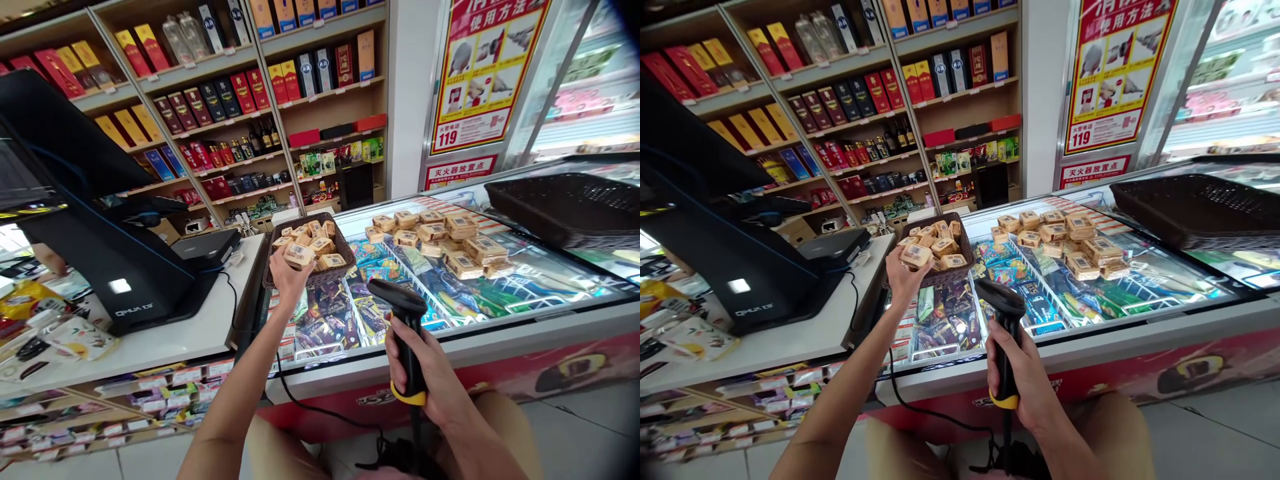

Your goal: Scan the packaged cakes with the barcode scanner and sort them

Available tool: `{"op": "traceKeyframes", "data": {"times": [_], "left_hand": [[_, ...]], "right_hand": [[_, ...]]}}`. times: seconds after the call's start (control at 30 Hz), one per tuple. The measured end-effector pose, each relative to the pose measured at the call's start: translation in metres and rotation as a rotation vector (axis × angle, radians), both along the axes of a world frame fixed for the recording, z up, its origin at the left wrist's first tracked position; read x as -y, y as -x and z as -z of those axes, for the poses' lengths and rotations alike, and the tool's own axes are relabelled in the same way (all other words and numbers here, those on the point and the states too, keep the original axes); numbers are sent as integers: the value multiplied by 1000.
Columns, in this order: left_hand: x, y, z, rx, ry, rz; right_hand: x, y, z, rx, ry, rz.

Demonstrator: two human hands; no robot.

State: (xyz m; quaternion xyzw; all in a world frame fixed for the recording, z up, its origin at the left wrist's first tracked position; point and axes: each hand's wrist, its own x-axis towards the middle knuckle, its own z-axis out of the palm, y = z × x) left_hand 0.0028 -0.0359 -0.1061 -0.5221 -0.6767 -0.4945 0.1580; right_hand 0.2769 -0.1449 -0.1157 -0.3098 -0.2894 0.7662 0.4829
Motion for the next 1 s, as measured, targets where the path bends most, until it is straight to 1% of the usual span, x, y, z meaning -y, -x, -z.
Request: {"op": "traceKeyframes", "data": {"times": [0.03,0.1,0.2,0.27,0.33,0.4,0.47,0.53,0.6,0.67,0.73,0.87,0.93,1.0], "left_hand": [[-6,10,-3,48,15,-4],[-17,29,-5,129,97,37],[-28,47,0,181,286,101],[-30,51,6,174,351,102],[-30,48,8,155,328,82],[-29,37,6,112,242,64],[-30,18,0,37,145,75],[-34,-7,-8,-44,80,133],[-43,-37,-12,-108,57,215],[-57,-71,-11,-154,72,303],[-74,-107,-4,-180,115,399],[-113,-184,20,-182,244,616],[-130,-221,33,-168,336,709],[-146,-254,44,-144,459,790]], "right_hand": [[-1,1,1,3,5,-8],[-2,2,2,8,11,-27],[-3,1,3,22,21,-49],[-5,-2,3,37,26,-43],[-7,-5,5,48,25,-23],[-11,-8,7,51,26,-4],[-15,-11,9,44,30,17],[-18,-16,10,26,39,33],[-22,-22,10,8,57,52],[-26,-30,9,-10,73,73],[-30,-41,7,-24,72,108],[-38,-71,6,-26,67,210],[-41,-88,7,-24,65,270],[-43,-104,9,-28,57,324]]}}
